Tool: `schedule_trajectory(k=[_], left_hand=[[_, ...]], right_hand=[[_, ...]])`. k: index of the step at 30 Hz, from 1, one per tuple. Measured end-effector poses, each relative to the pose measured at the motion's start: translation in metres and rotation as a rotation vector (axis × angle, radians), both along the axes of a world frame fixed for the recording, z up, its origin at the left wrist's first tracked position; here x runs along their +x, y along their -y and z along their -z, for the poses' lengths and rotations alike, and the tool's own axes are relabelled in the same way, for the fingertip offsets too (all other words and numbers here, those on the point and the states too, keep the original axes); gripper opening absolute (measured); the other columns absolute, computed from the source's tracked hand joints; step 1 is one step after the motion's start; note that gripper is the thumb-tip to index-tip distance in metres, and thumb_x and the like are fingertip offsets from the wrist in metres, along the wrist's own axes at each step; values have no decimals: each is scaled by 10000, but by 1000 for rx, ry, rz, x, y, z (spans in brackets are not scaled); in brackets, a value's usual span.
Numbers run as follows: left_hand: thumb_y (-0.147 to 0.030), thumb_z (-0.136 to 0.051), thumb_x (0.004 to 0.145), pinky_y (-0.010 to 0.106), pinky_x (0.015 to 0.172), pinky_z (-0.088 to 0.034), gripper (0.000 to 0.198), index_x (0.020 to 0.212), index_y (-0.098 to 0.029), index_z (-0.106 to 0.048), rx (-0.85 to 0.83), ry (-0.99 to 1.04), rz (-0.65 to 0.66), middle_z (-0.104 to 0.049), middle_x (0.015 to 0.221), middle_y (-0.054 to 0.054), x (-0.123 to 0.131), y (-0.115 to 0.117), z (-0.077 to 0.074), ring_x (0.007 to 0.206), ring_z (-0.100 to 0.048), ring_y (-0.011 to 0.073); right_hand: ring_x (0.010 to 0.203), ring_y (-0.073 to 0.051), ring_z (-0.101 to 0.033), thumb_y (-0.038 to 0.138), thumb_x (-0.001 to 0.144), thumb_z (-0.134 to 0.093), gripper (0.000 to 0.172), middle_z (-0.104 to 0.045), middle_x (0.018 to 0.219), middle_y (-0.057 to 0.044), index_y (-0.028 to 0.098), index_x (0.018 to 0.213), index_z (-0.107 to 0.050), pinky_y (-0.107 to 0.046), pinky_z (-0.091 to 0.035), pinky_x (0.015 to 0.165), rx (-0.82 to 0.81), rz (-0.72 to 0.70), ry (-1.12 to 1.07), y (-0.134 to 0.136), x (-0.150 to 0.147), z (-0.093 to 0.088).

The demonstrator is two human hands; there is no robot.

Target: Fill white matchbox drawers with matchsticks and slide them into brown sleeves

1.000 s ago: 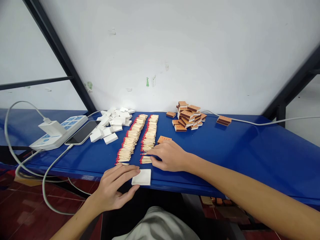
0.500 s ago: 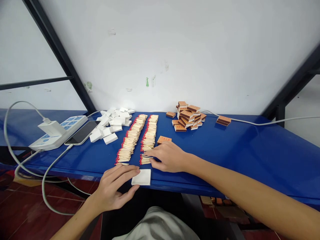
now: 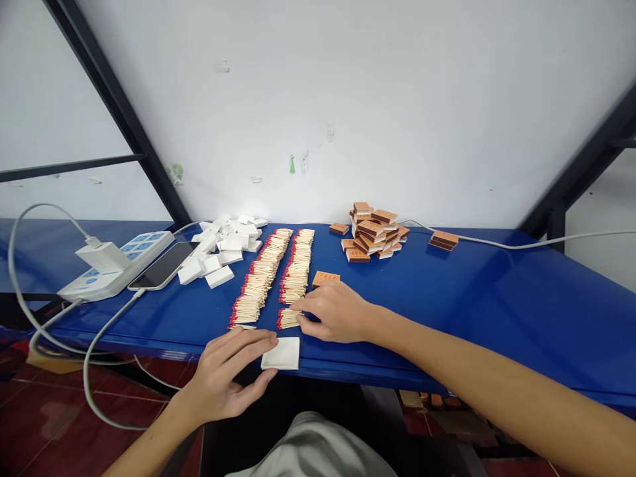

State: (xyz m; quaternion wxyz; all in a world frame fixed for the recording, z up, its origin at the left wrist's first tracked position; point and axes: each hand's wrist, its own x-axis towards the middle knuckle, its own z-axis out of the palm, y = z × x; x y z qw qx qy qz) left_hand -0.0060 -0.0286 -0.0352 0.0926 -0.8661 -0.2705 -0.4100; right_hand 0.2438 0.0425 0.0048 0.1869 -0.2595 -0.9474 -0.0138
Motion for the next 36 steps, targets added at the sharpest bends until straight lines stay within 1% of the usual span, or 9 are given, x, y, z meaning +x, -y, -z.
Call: schedule_trajectory(k=[3,7,12,17,25,28,31,34,36], left_hand=[[-239,-653,884,312,783,-596,263,1142,-190,-663,0,1,-8,-768,1025,79,0,0,0,881,-740,195],[-245,-649,890,318,785,-595,263,1147,-191,-659,4,-4,-10,-771,1028,82,0,-1,0,878,-742,198],[-238,-650,891,320,784,-588,256,1140,-181,-663,5,-4,-8,-769,1035,81,1,0,-1,881,-740,197],[-230,-655,887,324,778,-589,265,1147,-178,-660,-7,-7,-1,-766,1037,84,0,0,-1,882,-735,200],[-239,-652,886,312,770,-603,258,1139,-194,-659,-6,-3,-4,-767,1019,83,0,-1,0,868,-737,194],[-234,-655,882,310,773,-602,257,1135,-190,-662,1,-1,-4,-766,1020,85,0,0,0,872,-739,195],[-238,-654,881,304,777,-602,254,1132,-197,-666,4,-3,-10,-767,1017,82,0,0,-1,873,-740,193],[-239,-654,881,303,773,-602,255,1132,-196,-668,1,-2,-8,-767,1012,81,1,0,-1,868,-739,192],[-238,-657,881,307,772,-601,256,1131,-187,-667,3,0,-3,-767,1014,86,1,-1,0,871,-740,195]], right_hand=[[710,-176,-663,268,961,-518,276,-775,840,-58,178,1078,-751,-286,-382,630,-22,1,4,1,0,-1],[689,-172,-645,266,959,-522,284,-769,825,-52,188,1114,-747,-282,-370,620,-22,-3,-10,1,-1,-3],[677,-164,-616,251,969,-506,279,-760,801,-47,188,1074,-757,-284,-350,610,-21,-30,11,1,-1,-3],[672,-163,-621,269,970,-513,274,-753,785,-51,179,1061,-755,-283,-351,619,-27,-1,24,0,-1,-2],[684,-169,-627,290,986,-493,300,-756,804,-64,174,1114,-739,-280,-364,633,-51,21,48,0,0,-4],[686,-168,-631,284,980,-501,300,-765,831,-66,175,1140,-730,-277,-365,631,-43,13,33,0,0,-3],[695,-169,-637,284,973,-509,288,-765,840,-63,173,1117,-732,-276,-360,619,-10,-5,22,0,0,-1],[679,-170,-629,288,962,-518,272,-746,788,-53,170,1079,-734,-277,-348,604,32,-30,37,0,0,1],[670,-165,-622,288,957,-528,257,-739,774,-46,176,1061,-734,-275,-351,608,28,-45,41,0,1,1]])
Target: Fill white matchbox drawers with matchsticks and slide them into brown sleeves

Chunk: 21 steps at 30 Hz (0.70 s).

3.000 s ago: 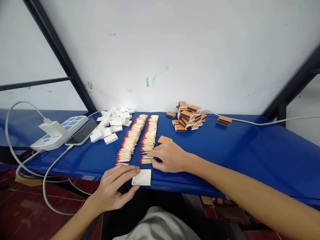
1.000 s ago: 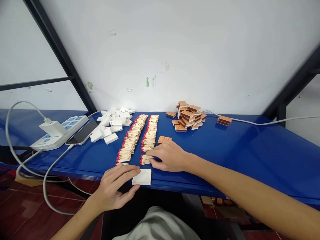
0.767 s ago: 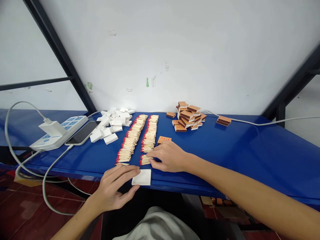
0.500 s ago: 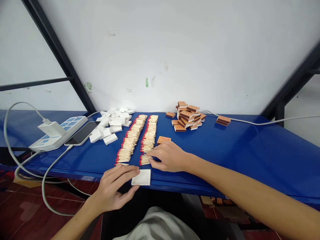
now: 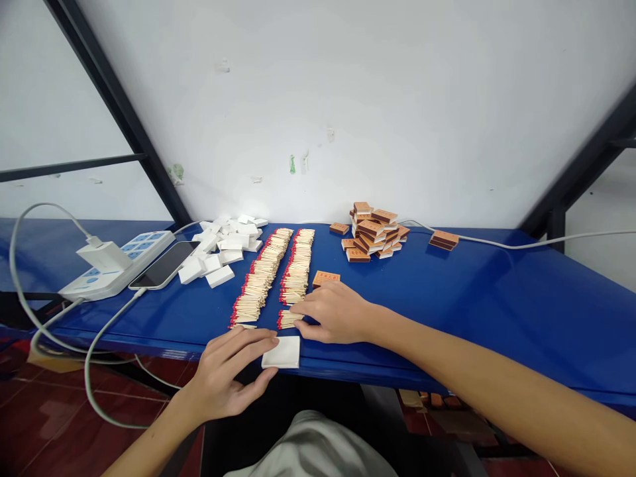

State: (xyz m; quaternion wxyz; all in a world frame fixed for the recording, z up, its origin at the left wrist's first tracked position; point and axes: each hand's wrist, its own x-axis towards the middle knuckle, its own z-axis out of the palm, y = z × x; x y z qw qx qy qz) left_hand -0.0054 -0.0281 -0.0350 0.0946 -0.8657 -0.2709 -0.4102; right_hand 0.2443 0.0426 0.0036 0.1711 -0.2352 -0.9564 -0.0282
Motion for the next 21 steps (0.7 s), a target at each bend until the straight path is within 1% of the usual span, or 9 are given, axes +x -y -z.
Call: schedule_trajectory(k=[3,6,8,12,15,18,21], left_hand=[[-231,-663,878,316,775,-600,258,1131,-179,-667,2,1,0,-766,1021,88,0,0,1,876,-742,199],[-229,-662,878,309,766,-602,257,1130,-181,-666,7,6,-1,-766,1013,84,1,0,0,866,-740,194],[-235,-657,879,300,762,-605,256,1131,-190,-665,8,8,-2,-766,1007,80,1,0,-1,861,-739,188],[-239,-655,878,296,766,-609,261,1136,-197,-666,5,6,-4,-767,1005,78,1,0,-2,861,-740,187],[-239,-652,881,297,757,-610,259,1135,-194,-665,4,8,2,-768,1003,81,0,0,-2,857,-741,189],[-238,-648,887,301,762,-608,257,1139,-193,-664,9,9,6,-769,1004,84,0,0,-2,858,-741,191],[-235,-656,884,308,771,-604,259,1139,-186,-664,7,8,5,-767,1010,86,0,0,-1,864,-740,195]], right_hand=[[685,-163,-630,295,948,-554,230,-743,784,-42,182,1019,-742,-273,-370,632,-52,0,-28,1,-1,-1],[700,-169,-636,318,933,-592,217,-746,786,-49,173,965,-750,-283,-391,675,-113,35,-61,3,-4,-4],[684,-164,-621,308,932,-597,202,-740,769,-42,174,949,-747,-292,-391,697,-157,56,-45,4,-6,-6],[611,-133,-558,264,942,-590,170,-704,709,-7,184,952,-739,-281,-374,681,-230,43,-5,5,-7,-9],[586,-125,-535,273,953,-577,184,-691,690,-3,185,942,-738,-269,-374,666,-258,50,7,4,-7,-9],[622,-134,-576,299,954,-571,209,-713,726,-19,185,950,-746,-259,-374,642,-279,80,1,5,-6,-9],[672,-142,-615,299,938,-591,195,-738,775,-18,201,972,-755,-256,-372,632,-259,102,-27,6,-6,-8]])
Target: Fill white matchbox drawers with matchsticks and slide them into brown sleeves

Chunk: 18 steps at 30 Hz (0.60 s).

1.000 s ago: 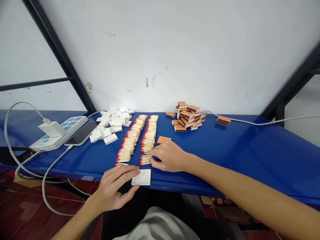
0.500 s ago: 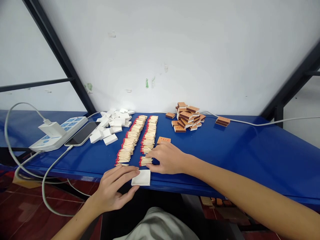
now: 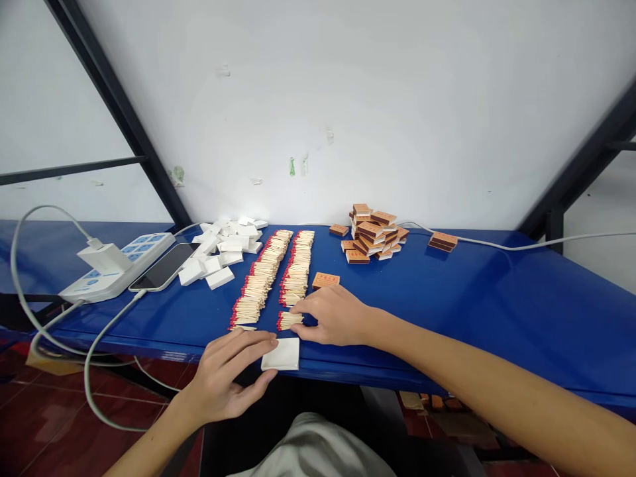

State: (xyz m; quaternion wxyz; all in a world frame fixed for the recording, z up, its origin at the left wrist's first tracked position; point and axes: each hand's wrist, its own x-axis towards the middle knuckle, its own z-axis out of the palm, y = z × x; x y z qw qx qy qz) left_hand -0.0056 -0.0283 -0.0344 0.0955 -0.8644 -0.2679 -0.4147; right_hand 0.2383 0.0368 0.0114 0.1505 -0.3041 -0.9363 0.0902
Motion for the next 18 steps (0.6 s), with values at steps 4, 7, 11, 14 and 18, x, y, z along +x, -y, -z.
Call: schedule_trajectory(k=[4,7,11,14,18], left_hand=[[-233,-661,883,313,770,-600,262,1140,-181,-667,-10,-7,0,-766,1018,87,0,0,1,867,-737,198],[-227,-661,881,313,770,-599,261,1137,-181,-669,-11,-7,1,-764,1025,90,-1,0,0,875,-735,199],[-226,-659,881,311,764,-595,254,1130,-177,-666,-10,-5,6,-764,1018,87,0,0,0,865,-734,197],[-226,-650,888,310,766,-589,243,1126,-176,-662,-10,-4,6,-763,1014,81,0,0,-1,860,-733,190],[-226,-653,889,316,765,-581,248,1132,-176,-659,-13,-8,10,-763,1026,85,0,0,0,869,-731,196]], right_hand=[[654,-137,-606,289,911,-623,155,-725,736,-1,214,904,-758,-253,-374,630,24,6,-12,0,-1,1],[642,-138,-610,286,904,-629,162,-722,714,1,220,944,-772,-254,-377,629,27,9,-35,-1,-1,1],[638,-138,-621,287,895,-639,185,-729,710,-4,216,985,-784,-255,-370,620,31,22,-56,-1,-1,3],[641,-136,-624,291,900,-632,192,-731,713,-3,218,991,-786,-257,-362,622,31,23,-53,-1,-1,4],[612,-123,-600,292,903,-631,181,-719,694,3,216,964,-784,-257,-339,608,23,18,-49,-2,-1,4]])
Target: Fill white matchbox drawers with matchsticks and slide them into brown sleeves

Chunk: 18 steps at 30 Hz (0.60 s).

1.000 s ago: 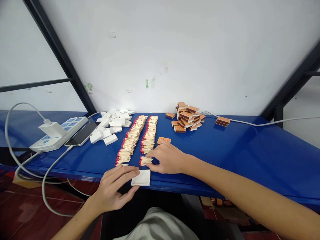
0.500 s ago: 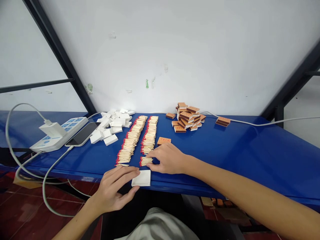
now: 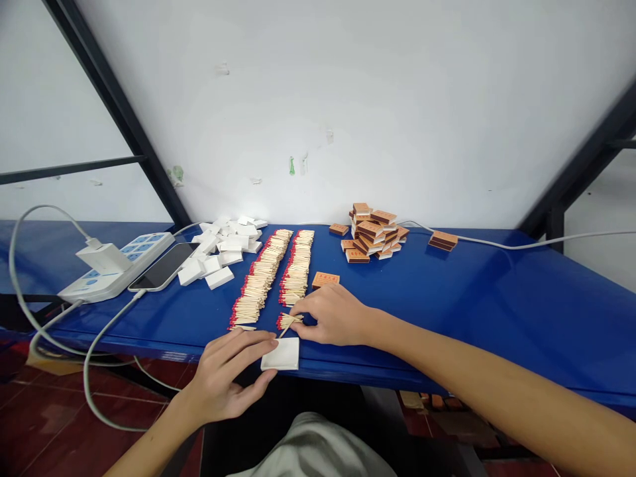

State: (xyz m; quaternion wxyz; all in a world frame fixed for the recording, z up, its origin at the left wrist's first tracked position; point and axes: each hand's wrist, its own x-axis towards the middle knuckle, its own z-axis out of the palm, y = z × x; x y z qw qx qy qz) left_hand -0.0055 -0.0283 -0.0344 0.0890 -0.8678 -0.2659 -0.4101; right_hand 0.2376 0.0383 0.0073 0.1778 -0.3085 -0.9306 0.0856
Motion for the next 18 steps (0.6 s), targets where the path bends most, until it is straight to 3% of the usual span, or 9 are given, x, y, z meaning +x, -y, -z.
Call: schedule_trajectory(k=[18], left_hand=[[-259,-660,910,324,776,-561,288,1191,-199,-643,-64,-35,0,-757,1070,71,0,0,-3,885,-723,198]], right_hand=[[558,-102,-523,299,898,-631,191,-631,612,21,195,979,-769,-249,-355,642,-91,15,-55,0,0,1]])
